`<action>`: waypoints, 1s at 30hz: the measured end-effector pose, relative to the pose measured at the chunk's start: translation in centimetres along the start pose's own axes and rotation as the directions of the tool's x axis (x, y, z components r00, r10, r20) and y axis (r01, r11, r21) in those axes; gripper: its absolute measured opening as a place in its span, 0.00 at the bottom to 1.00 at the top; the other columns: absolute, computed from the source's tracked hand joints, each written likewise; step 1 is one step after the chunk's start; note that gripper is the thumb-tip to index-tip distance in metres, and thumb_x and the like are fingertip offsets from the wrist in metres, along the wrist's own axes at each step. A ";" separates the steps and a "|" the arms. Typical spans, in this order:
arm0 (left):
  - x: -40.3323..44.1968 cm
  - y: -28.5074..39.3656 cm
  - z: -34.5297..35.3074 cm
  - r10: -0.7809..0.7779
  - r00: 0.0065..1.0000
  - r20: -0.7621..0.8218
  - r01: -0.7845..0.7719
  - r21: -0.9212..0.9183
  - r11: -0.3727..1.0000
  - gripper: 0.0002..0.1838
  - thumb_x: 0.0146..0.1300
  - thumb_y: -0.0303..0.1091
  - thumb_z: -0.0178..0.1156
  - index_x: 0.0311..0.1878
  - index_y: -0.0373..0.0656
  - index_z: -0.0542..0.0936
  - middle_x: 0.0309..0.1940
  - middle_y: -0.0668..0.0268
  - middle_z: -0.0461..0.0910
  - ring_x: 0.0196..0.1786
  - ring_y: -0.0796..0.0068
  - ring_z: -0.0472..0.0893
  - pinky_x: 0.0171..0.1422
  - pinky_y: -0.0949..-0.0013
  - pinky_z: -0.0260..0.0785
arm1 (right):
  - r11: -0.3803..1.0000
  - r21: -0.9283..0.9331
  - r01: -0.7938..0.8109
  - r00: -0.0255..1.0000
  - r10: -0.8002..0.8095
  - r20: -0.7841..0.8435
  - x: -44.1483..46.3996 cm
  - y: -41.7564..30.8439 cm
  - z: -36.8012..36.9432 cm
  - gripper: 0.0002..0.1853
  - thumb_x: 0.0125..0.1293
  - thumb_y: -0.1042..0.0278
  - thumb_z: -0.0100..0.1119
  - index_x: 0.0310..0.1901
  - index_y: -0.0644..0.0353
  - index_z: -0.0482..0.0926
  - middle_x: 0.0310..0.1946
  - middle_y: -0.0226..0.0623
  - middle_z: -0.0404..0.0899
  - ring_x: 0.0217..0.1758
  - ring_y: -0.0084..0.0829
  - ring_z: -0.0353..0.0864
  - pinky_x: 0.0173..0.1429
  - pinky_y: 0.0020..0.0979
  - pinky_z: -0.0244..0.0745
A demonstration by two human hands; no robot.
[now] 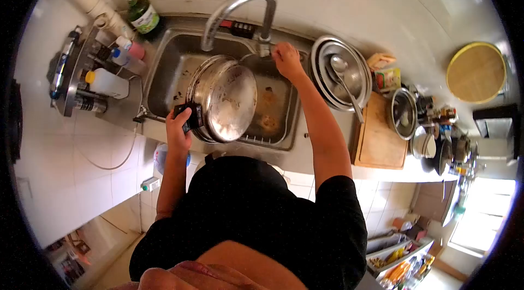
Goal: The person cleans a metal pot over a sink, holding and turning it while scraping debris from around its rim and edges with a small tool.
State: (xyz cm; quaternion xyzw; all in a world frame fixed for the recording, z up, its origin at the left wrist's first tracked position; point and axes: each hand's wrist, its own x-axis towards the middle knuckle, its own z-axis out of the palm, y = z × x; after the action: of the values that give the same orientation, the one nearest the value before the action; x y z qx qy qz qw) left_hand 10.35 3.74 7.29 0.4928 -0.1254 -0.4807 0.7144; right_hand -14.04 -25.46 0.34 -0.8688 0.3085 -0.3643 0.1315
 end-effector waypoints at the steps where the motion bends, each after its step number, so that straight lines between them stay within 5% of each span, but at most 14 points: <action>1: 0.0 0.6 -0.3 0.001 1.000 -0.017 -0.001 -0.037 0.999 0.13 0.54 0.25 0.62 0.42 0.30 0.76 0.32 0.61 0.80 0.32 0.73 0.80 0.38 0.71 0.76 | 0.995 -0.017 -0.102 0.991 0.103 0.080 0.3 0.4 0.7 0.03 0.64 0.72 0.51 0.34 0.62 0.72 0.33 0.46 0.73 0.37 0.49 0.73 0.42 0.46 0.69; 6: 0.8 2.4 -0.9 0.016 0.992 -0.129 -0.035 -0.149 0.988 0.12 0.53 0.26 0.62 0.40 0.31 0.76 0.32 0.60 0.80 0.29 0.71 0.81 0.36 0.69 0.78 | 0.907 -0.155 -0.392 0.863 0.420 0.280 0.9 1.3 2.9 0.04 0.65 0.72 0.49 0.34 0.61 0.72 0.32 0.46 0.74 0.35 0.50 0.74 0.42 0.45 0.70; 21: 8.4 2.3 5.9 0.031 0.993 0.112 -0.067 0.337 0.939 0.15 0.50 0.24 0.65 0.43 0.32 0.78 0.33 0.67 0.78 0.33 0.80 0.76 0.38 0.74 0.70 | 0.951 -0.041 -0.306 0.935 0.309 0.176 -2.1 0.5 4.4 0.04 0.66 0.72 0.50 0.35 0.62 0.67 0.31 0.46 0.73 0.36 0.47 0.73 0.42 0.44 0.70; 26: 10.2 0.9 6.3 0.035 0.996 0.087 -0.069 0.419 0.906 0.25 0.51 0.24 0.65 0.54 0.31 0.73 0.32 0.68 0.77 0.33 0.81 0.75 0.38 0.76 0.68 | 0.980 0.013 -0.198 0.979 0.197 0.053 -3.0 -0.5 4.4 0.04 0.66 0.73 0.49 0.35 0.61 0.67 0.34 0.45 0.73 0.39 0.47 0.72 0.47 0.45 0.69; 30: 11.2 0.7 6.3 0.021 0.993 0.117 -0.074 0.475 0.877 0.34 0.52 0.24 0.64 0.64 0.37 0.66 0.39 0.64 0.78 0.37 0.76 0.77 0.41 0.71 0.70 | 0.949 0.076 -0.305 0.951 0.300 0.074 -3.3 -0.6 4.2 0.04 0.64 0.74 0.52 0.34 0.60 0.67 0.37 0.44 0.73 0.44 0.48 0.71 0.52 0.45 0.66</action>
State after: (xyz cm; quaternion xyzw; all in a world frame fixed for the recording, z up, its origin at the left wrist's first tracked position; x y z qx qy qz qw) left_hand 12.26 -8.95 7.59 0.6239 -0.2909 -0.4432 0.5742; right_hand -12.57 -22.87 -4.17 -0.8156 0.4178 -0.3259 0.2326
